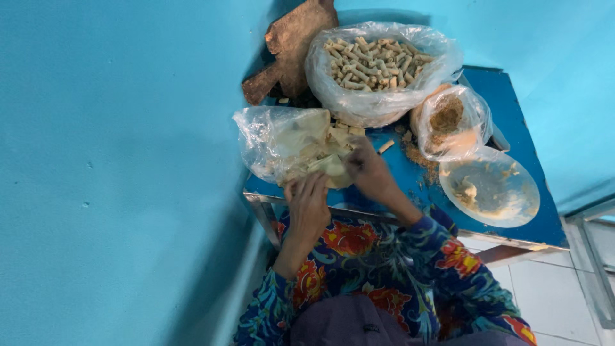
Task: The person tears flat dough sheets into smaller pieces and rolls each piece between their fingers into a cylinder, adding the finished rolls to a plastic bag filled with similar rolled snacks. They occasionally reach into the bag of completed rolls and continue tearing and rolling more pieces.
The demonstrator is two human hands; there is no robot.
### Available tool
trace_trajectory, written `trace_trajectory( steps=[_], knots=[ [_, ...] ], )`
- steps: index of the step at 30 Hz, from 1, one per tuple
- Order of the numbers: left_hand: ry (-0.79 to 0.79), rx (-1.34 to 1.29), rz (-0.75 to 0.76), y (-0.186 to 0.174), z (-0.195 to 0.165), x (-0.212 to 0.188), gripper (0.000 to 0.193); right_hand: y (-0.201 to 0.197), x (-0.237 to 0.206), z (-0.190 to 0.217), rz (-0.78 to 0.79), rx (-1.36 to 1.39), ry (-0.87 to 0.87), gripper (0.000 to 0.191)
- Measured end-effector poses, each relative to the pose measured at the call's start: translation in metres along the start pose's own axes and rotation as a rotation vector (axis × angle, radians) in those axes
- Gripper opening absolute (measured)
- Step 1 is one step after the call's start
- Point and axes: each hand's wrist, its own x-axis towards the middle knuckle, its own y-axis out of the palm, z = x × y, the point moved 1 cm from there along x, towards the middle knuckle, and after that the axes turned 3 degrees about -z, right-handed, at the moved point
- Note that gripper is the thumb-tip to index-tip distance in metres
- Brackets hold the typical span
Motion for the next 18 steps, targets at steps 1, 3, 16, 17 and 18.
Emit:
trace_trajectory(
  steps=[1, 3, 16, 17, 18],
  knots=[
    [-0.002, 0.006, -0.007, -0.001, -0.001, 0.001, 0.025, -0.015, 0.006, -0.002, -0.023, 0.054, 0.032, 0.050],
    [-0.002, 0.012, -0.010, -0.003, -0.005, 0.001, 0.025, -0.038, 0.006, -0.002, -0.083, 0.034, 0.028, 0.044],
    [0.267, -0.176, 0.139, 0.018, -0.039, -0.018, 0.028, -0.081, -0.004, -0.015, 0.119, -0.664, -0.189, 0.059],
    [0.270, -0.187, 0.130, 0.022, -0.039, -0.017, 0.027, -0.082, 0.004, -0.022, 0.068, -0.714, -0.308, 0.067],
    [0.270, -0.198, 0.122, 0.025, -0.039, -0.018, 0.025, -0.080, 0.010, -0.028, 0.106, -0.740, -0.334, 0.069]
  ],
)
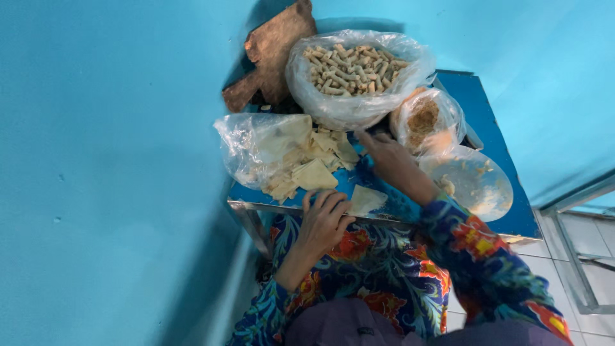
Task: The person tears flat dough sheets into smaller pieces and rolls each piece between their fingers into a cylinder, adding the finished rolls to a plastic bag filled with similar rolled snacks. They occasionally reach into the bag of completed rolls and continue tearing and rolling more pieces.
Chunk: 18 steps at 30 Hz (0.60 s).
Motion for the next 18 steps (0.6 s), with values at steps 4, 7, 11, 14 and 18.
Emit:
trace_trajectory(
  steps=[4, 7, 11, 14, 18],
  knots=[
    [0.033, -0.015, 0.043, 0.006, 0.006, -0.003, 0.017, 0.010, 0.004, -0.004, 0.124, -0.069, -0.051, 0.068],
    [0.034, -0.047, 0.052, 0.008, 0.007, -0.004, 0.011, -0.006, 0.017, -0.011, 0.315, -0.053, 0.052, 0.057],
    [0.025, -0.102, 0.052, 0.004, 0.011, 0.002, 0.007, -0.052, 0.050, -0.026, -0.007, -0.029, 0.112, 0.061],
    [0.051, -0.051, 0.023, -0.001, 0.016, 0.006, 0.003, -0.068, 0.049, -0.024, -0.127, 0.112, 0.136, 0.054],
    [0.067, -0.038, 0.016, -0.004, 0.018, 0.001, 0.003, -0.037, -0.017, 0.016, 0.002, 0.551, 0.106, 0.055]
  ],
)
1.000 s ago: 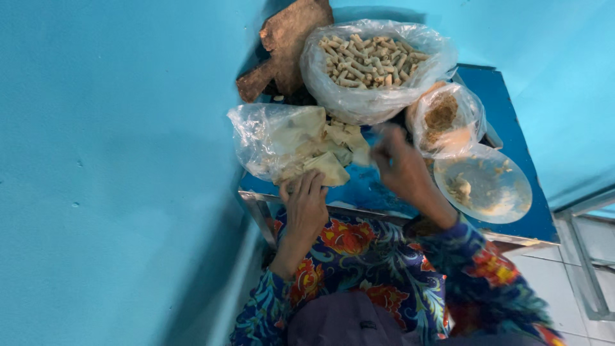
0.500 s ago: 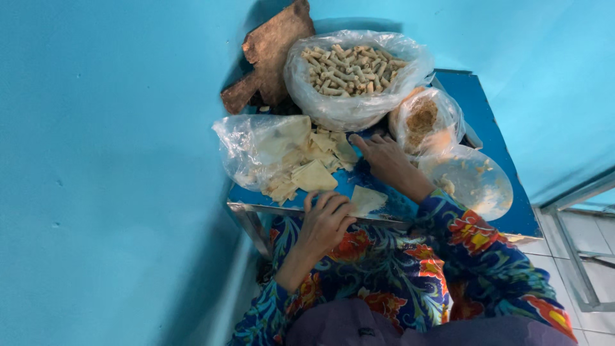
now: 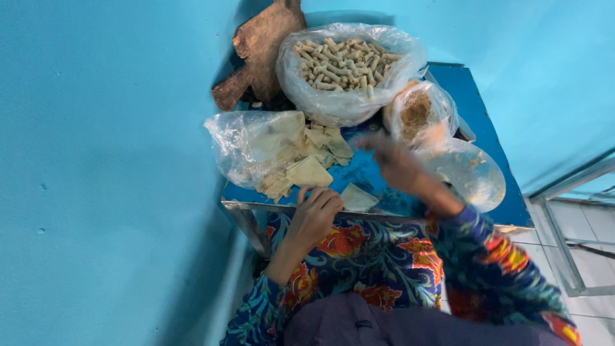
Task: The person tears flat dough sheets into smaller pieces and rolls each piece between their fingers into a cylinder, adding the finished rolls to a plastic bag filled with similar rolled snacks. They occasionally reach into the bag of completed rolls and continue tearing and rolling more pieces.
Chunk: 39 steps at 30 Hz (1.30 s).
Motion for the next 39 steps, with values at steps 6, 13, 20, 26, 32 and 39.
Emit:
trace_trajectory(
  steps=[6, 13, 20, 26, 32, 39],
  knots=[
    [0.054, -0.053, 0.029, 0.000, -0.001, -0.008, 0.014, 0.040, -0.043, -0.003, 0.232, -0.053, 0.153, 0.061],
    [0.062, -0.088, 0.025, 0.002, 0.001, -0.010, 0.019, 0.042, -0.054, 0.016, 0.138, -0.703, -0.184, 0.057],
    [0.046, -0.093, -0.008, -0.004, -0.006, -0.006, 0.017, 0.038, -0.042, 0.016, 0.371, -1.114, -0.221, 0.033],
    [0.041, -0.121, -0.013, -0.005, -0.007, -0.005, 0.017, 0.035, -0.060, 0.031, 0.118, -0.676, -0.285, 0.056],
    [0.043, -0.131, -0.021, -0.004, -0.006, -0.001, 0.015, 0.020, -0.048, 0.007, 0.356, -0.886, -0.153, 0.015],
    [0.015, -0.153, -0.013, -0.003, -0.007, -0.003, 0.015, -0.070, 0.038, -0.051, -0.105, -0.541, 0.199, 0.030]
  ],
)
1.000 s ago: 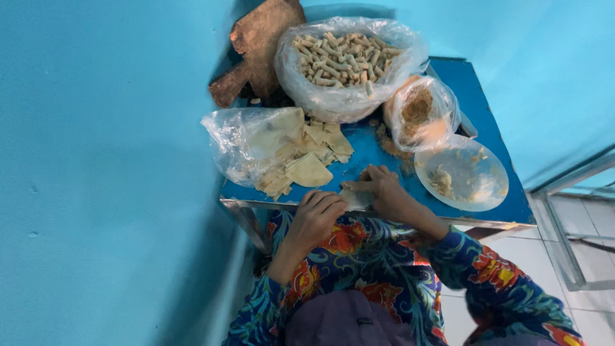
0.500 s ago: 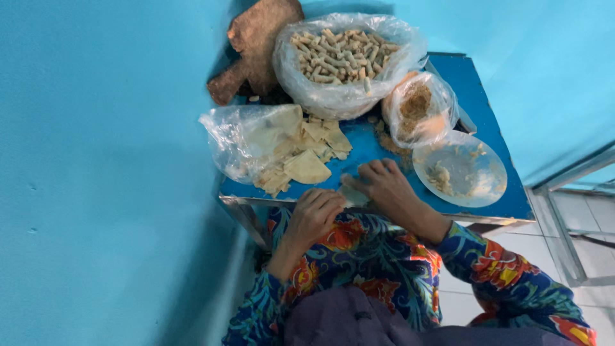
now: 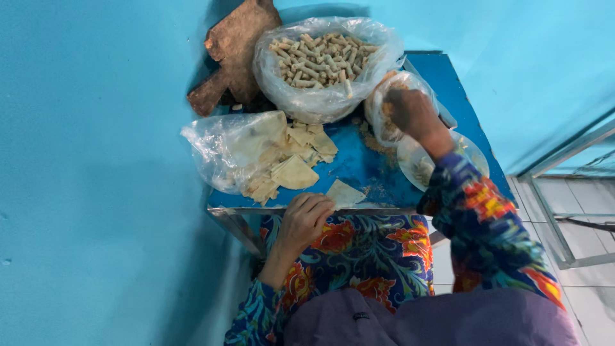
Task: The person tears flat dough sheets into smaller pieces and rolls each piece between their fingers into a cylinder, adding the finished rolls to a plastic bag filled with similar rolled snacks. They occasionally reach into the bag of completed rolls and continue tearing and rolling more pieces.
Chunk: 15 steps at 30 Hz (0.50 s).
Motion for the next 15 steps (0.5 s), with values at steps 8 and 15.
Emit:
trace_trajectory(
  steps=[8, 15],
  knots=[
    [-0.012, 0.024, 0.004, 0.009, 0.008, -0.007, 0.015, 0.030, 0.028, 0.014, -0.189, -0.102, 0.026, 0.064],
    [0.029, -0.002, -0.040, 0.005, 0.010, -0.005, 0.015, 0.011, 0.025, 0.005, -0.079, 0.010, 0.125, 0.068]
  ],
)
